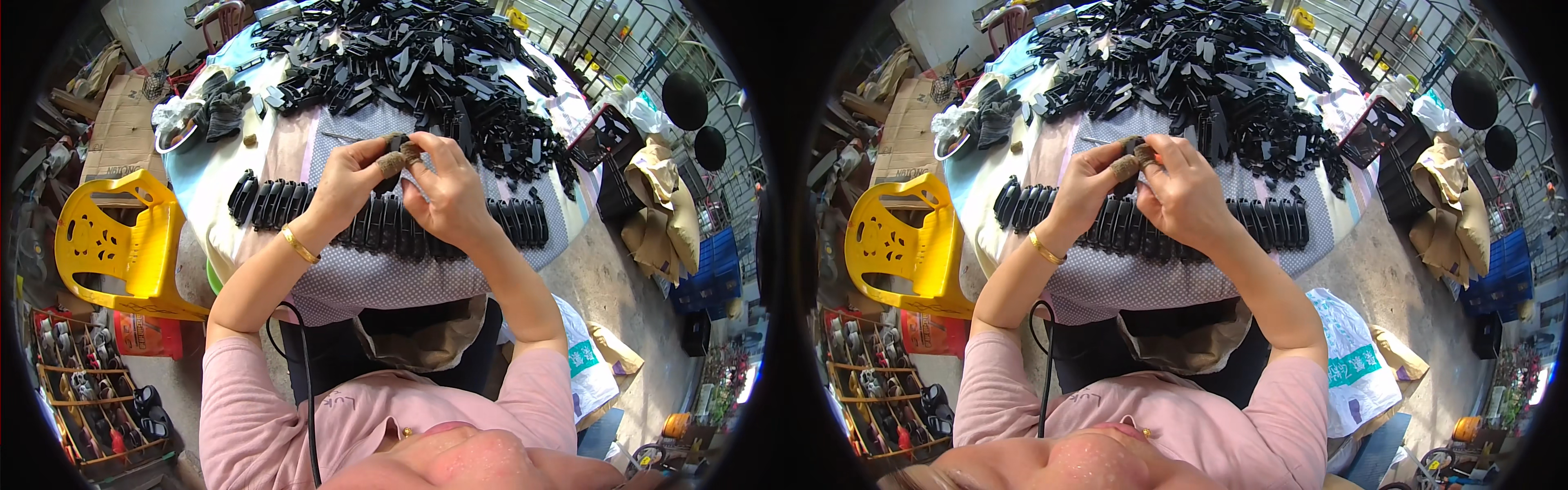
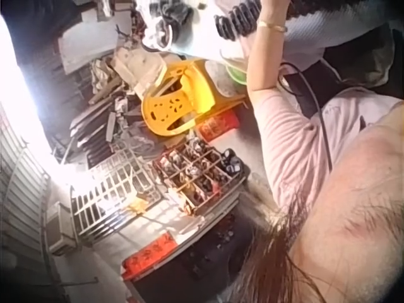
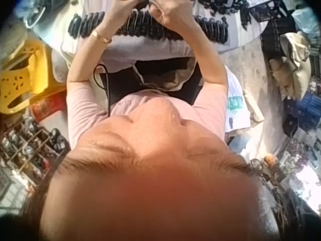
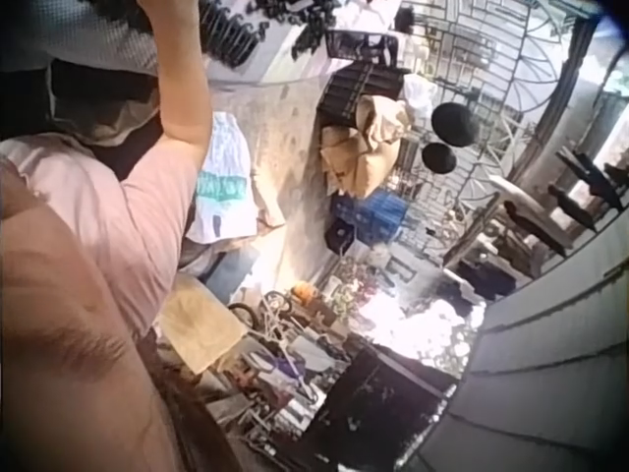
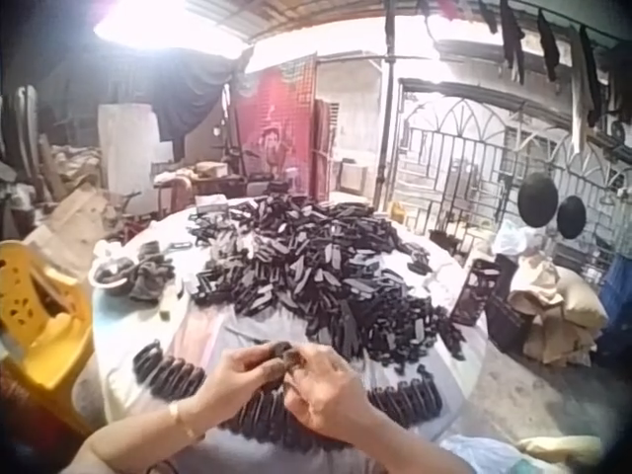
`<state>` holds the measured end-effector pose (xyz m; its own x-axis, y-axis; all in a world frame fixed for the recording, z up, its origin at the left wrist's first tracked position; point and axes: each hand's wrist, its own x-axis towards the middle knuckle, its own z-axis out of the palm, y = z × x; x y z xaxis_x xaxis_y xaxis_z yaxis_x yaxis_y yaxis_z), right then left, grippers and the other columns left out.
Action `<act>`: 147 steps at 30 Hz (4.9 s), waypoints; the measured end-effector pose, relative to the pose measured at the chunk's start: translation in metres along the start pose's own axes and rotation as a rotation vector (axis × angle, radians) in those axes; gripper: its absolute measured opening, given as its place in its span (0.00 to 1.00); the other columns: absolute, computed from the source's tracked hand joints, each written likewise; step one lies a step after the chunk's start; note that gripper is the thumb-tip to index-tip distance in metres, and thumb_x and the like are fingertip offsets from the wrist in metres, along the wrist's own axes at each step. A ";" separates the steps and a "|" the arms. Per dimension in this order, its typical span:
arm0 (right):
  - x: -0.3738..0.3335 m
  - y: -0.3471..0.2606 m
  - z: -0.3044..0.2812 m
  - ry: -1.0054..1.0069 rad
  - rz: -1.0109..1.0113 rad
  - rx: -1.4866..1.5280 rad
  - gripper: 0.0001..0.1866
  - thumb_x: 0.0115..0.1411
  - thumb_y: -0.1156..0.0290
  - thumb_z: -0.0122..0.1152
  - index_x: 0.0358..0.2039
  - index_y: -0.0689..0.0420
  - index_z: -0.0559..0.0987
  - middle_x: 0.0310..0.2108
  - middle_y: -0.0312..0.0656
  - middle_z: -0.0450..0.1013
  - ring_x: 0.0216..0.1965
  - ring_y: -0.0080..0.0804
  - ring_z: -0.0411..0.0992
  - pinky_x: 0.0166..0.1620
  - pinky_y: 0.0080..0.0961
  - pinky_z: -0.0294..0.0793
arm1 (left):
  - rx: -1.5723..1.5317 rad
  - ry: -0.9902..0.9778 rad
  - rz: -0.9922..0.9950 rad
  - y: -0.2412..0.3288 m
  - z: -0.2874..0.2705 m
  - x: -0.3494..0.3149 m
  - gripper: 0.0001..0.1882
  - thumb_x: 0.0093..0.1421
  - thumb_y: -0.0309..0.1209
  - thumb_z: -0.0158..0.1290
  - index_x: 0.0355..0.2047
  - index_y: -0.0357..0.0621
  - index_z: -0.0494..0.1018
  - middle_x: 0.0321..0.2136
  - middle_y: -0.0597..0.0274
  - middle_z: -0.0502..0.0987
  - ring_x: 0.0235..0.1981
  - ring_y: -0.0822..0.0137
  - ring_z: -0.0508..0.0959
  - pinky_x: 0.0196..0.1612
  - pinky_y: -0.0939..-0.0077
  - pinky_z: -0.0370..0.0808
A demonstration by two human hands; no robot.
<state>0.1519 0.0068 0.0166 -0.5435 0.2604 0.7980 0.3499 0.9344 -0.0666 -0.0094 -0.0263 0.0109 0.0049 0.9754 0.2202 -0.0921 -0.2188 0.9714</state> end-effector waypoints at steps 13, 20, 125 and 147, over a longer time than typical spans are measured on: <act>-0.027 0.085 -0.032 0.103 0.683 -0.177 0.13 0.52 0.68 0.55 0.36 0.60 0.78 0.27 0.45 0.75 0.26 0.37 0.74 0.34 0.28 0.73 | 0.758 0.221 0.033 0.042 -0.120 0.005 0.14 0.58 0.25 0.48 0.44 0.33 0.68 0.33 0.60 0.76 0.32 0.73 0.74 0.34 0.82 0.72; -0.030 0.084 -0.019 -0.498 0.793 -0.495 0.12 0.48 0.64 0.59 0.34 0.52 0.79 0.31 0.46 0.75 0.35 0.43 0.73 0.39 0.35 0.72 | 0.870 0.142 -0.520 0.040 -0.225 -0.031 0.13 0.56 0.31 0.49 0.40 0.41 0.74 0.24 0.71 0.72 0.22 0.80 0.68 0.23 0.85 0.66; -0.038 0.089 -0.046 -0.669 1.012 -0.578 0.13 0.45 0.73 0.58 0.35 0.52 0.77 0.33 0.46 0.75 0.38 0.43 0.73 0.41 0.35 0.71 | 1.278 0.213 -0.530 0.034 -0.194 -0.061 0.14 0.53 0.31 0.43 0.33 0.36 0.75 0.25 0.52 0.75 0.26 0.62 0.73 0.32 0.69 0.70; -0.031 0.085 -0.019 0.001 0.781 0.013 0.07 0.45 0.77 0.56 0.27 0.61 0.76 0.23 0.43 0.74 0.25 0.30 0.74 0.32 0.22 0.72 | 1.142 -0.135 -0.036 -0.043 0.041 0.106 0.25 0.46 0.36 0.56 0.39 0.30 0.62 0.31 0.40 0.75 0.36 0.46 0.76 0.40 0.62 0.72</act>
<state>0.2130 0.0732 -0.0029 -0.1422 0.8439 0.5173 0.6223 0.4827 -0.6163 0.0360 0.0856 -0.0035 0.1020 0.9861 0.1314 0.8661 -0.1530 0.4760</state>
